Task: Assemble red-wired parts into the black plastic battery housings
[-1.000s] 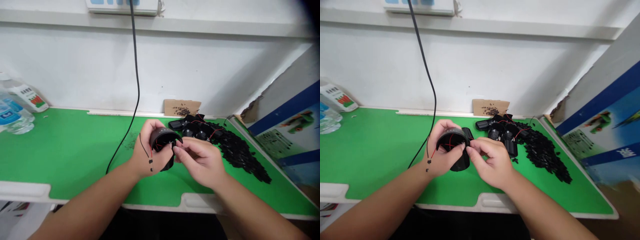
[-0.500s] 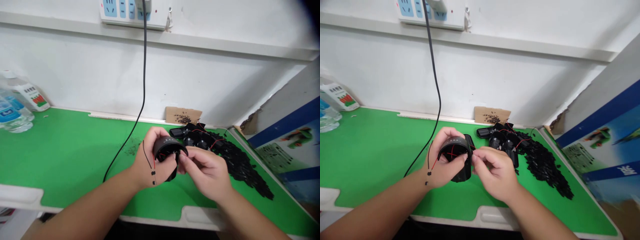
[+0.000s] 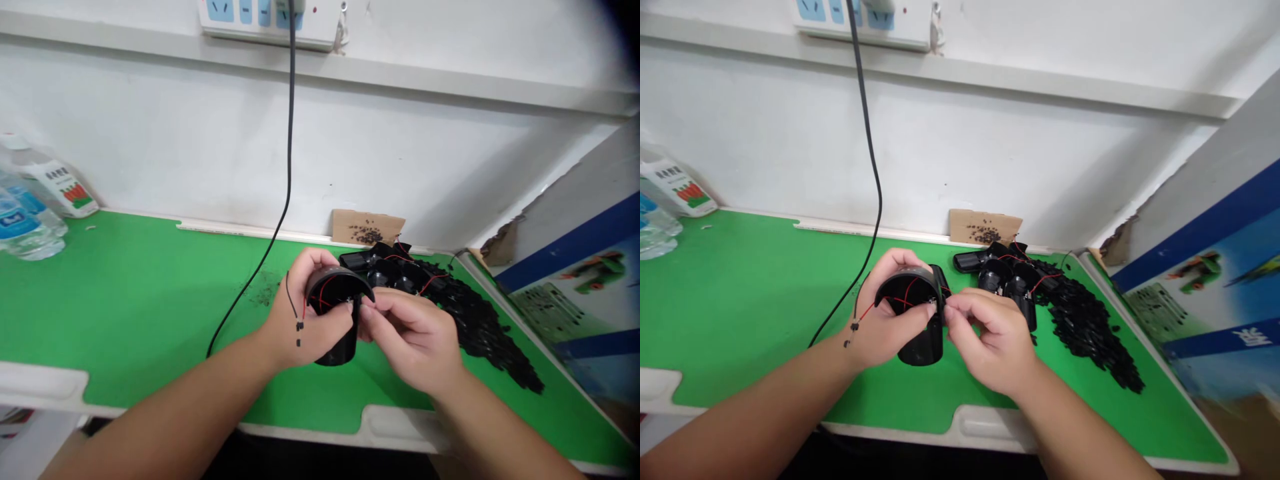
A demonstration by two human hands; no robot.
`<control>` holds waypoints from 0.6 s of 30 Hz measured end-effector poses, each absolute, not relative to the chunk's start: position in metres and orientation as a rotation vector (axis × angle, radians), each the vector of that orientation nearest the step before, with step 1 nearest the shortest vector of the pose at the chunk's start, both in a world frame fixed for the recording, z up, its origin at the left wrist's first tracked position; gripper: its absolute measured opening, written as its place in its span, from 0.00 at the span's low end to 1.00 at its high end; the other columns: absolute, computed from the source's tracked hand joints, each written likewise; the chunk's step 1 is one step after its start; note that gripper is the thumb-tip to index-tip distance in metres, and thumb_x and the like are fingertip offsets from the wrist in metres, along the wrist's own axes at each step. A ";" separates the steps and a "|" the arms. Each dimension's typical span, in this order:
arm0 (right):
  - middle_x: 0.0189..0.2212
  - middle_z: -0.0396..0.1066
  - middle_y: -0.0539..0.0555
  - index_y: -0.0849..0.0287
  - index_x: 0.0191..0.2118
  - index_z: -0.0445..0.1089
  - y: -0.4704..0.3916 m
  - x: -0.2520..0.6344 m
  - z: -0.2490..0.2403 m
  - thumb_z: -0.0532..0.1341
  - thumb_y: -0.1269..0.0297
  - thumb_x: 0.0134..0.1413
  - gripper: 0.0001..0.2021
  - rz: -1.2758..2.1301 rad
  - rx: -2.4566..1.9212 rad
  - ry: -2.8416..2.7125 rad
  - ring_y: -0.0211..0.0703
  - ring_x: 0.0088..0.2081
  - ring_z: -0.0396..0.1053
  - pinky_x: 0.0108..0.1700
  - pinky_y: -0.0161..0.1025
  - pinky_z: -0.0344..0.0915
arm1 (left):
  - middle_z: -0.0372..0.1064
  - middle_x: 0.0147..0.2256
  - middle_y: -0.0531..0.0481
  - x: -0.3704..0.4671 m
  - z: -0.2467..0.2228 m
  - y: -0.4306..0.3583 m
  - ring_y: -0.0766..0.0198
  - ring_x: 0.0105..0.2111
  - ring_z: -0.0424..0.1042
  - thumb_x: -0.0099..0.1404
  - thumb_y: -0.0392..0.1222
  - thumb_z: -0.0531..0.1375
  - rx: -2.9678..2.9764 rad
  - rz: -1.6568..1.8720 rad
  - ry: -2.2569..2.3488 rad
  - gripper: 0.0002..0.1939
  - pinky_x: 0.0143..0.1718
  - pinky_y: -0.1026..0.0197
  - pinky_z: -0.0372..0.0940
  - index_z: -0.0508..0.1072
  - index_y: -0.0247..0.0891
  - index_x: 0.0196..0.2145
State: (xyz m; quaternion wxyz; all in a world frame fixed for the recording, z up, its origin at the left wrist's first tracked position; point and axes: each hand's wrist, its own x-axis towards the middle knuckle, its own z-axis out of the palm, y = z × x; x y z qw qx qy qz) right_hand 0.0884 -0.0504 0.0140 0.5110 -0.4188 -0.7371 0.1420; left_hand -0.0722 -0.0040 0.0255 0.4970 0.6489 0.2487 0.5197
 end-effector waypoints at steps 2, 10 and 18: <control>0.21 0.67 0.51 0.60 0.32 0.70 -0.050 0.088 0.013 0.58 0.74 0.56 0.06 0.241 -1.008 -1.800 0.35 0.22 0.64 0.23 0.33 0.62 | 0.69 0.34 0.53 -0.072 0.025 -0.004 0.67 0.31 0.69 0.49 0.27 0.61 1.576 1.263 0.601 0.20 0.33 0.64 0.67 0.62 0.40 0.38; 0.21 0.65 0.50 0.59 0.30 0.69 -0.050 0.087 0.015 0.58 0.77 0.55 0.07 0.076 -1.020 -1.850 0.34 0.21 0.61 0.23 0.33 0.58 | 0.68 0.34 0.53 -0.071 0.025 -0.003 0.67 0.31 0.69 0.50 0.26 0.61 1.602 1.295 0.586 0.19 0.33 0.64 0.67 0.61 0.40 0.38; 0.20 0.64 0.50 0.59 0.29 0.67 -0.050 0.089 0.017 0.57 0.78 0.55 0.08 0.059 -1.023 -1.894 0.34 0.22 0.60 0.24 0.34 0.57 | 0.68 0.34 0.53 -0.071 0.023 -0.003 0.67 0.32 0.69 0.50 0.26 0.61 1.648 1.313 0.596 0.20 0.33 0.64 0.66 0.61 0.40 0.39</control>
